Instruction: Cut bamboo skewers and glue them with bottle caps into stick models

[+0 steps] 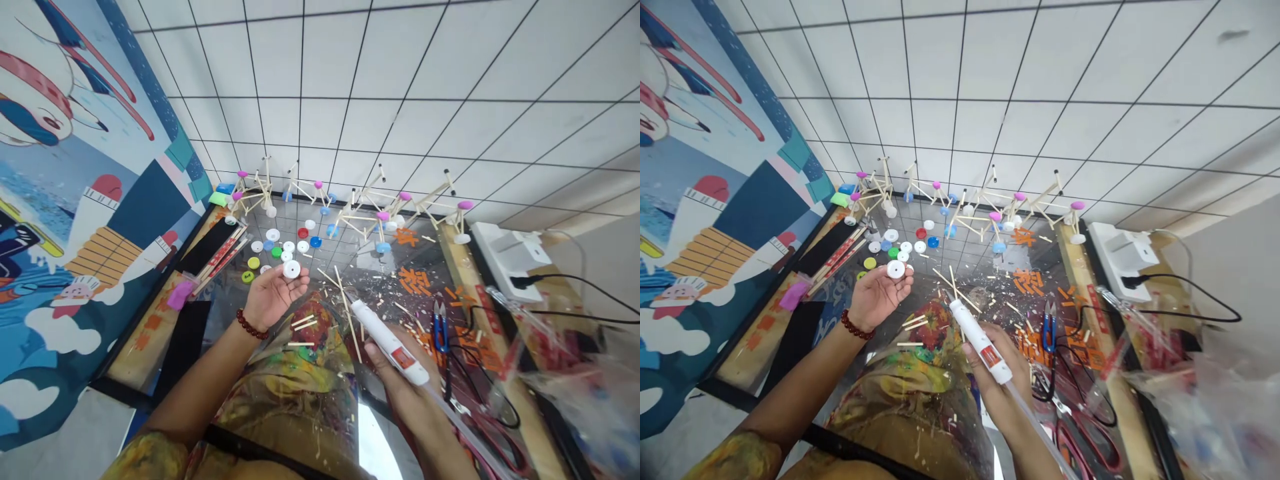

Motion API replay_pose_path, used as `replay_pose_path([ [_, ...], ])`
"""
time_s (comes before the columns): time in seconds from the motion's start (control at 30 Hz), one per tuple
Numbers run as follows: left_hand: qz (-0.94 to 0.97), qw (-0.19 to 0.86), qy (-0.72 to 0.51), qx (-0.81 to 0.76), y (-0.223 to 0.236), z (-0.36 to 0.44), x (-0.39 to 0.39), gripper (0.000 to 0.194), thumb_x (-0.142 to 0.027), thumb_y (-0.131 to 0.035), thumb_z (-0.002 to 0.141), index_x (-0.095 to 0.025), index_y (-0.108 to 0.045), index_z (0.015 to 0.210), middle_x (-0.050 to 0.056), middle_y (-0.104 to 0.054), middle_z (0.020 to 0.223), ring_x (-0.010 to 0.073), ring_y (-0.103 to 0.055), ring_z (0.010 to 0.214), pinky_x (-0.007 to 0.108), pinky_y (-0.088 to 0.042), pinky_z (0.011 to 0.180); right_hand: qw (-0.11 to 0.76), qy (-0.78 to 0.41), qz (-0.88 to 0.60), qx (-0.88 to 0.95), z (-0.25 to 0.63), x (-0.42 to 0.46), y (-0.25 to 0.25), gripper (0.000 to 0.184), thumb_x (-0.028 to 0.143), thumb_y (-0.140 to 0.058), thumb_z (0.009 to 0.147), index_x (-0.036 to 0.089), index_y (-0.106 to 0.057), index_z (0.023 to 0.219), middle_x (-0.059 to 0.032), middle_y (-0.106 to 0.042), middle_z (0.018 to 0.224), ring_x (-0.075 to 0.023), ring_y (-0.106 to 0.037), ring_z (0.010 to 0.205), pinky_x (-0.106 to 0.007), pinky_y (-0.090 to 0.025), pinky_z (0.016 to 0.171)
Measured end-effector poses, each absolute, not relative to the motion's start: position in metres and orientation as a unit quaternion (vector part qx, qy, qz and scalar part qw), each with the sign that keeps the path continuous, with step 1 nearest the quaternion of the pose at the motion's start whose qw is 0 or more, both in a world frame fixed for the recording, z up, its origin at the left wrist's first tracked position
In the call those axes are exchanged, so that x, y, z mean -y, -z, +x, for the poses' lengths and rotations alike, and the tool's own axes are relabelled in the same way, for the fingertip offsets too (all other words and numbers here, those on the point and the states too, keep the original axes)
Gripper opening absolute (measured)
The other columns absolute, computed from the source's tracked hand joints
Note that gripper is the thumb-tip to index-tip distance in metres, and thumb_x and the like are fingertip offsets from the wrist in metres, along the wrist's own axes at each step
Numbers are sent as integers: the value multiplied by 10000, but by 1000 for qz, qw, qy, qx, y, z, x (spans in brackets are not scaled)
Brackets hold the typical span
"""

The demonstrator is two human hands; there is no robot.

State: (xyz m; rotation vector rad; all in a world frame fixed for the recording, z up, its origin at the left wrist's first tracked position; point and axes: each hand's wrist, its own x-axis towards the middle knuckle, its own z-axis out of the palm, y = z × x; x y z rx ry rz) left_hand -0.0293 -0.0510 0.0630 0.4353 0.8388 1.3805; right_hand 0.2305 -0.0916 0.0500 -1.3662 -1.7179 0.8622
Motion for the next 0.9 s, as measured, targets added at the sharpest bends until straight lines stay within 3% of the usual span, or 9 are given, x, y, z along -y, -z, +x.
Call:
replay_pose_path([
  [0.1, 240, 627, -617, -411, -57, -25, 52, 293, -294, -756, 703, -164, -713, 962, 62, -727, 885, 151, -687, 737, 278, -587, 686, 388, -333, -518, 686, 229, 93, -54, 183, 369, -659, 853, 247, -674, 990, -40, -705, 1000, -227, -667, 891, -343, -516, 796],
  [0.2, 383, 476, -621, -491, -51, -16, 56, 350, -221, -821, 634, -179, -734, 970, 50, -699, 941, 133, -676, 743, 263, -601, 682, 392, -330, -492, 704, 226, 94, -59, 166, 349, -638, 875, 245, -663, 1002, -43, -701, 1005, -218, -668, 911, -331, -521, 800],
  [0.33, 554, 290, -580, -522, -49, -9, 64, 319, -227, -762, 729, -226, -740, 1048, 66, -645, 1113, 159, -675, 909, 305, -618, 793, 387, -317, -466, 730, 222, 94, -62, 135, 317, -632, 882, 236, -650, 989, -53, -695, 974, -204, -670, 869, -313, -539, 758],
  [0.5, 674, 171, -521, -495, -52, -6, 70, 299, -180, -695, 810, -244, -714, 1101, 72, -682, 1070, 175, -669, 946, 326, -592, 843, 389, -310, -431, 753, 216, 93, -57, 131, 280, -622, 886, 235, -626, 1010, -67, -695, 983, -211, -674, 890, -326, -554, 779],
  [0.9, 732, 106, -481, -471, -53, -2, 73, 268, -148, -665, 824, -235, -680, 1077, 72, -699, 1028, 183, -662, 928, 336, -548, 830, 368, -294, -415, 778, 213, 93, -53, 128, 230, -579, 908, 231, -591, 1036, -67, -683, 978, -205, -657, 923, -330, -547, 806],
])
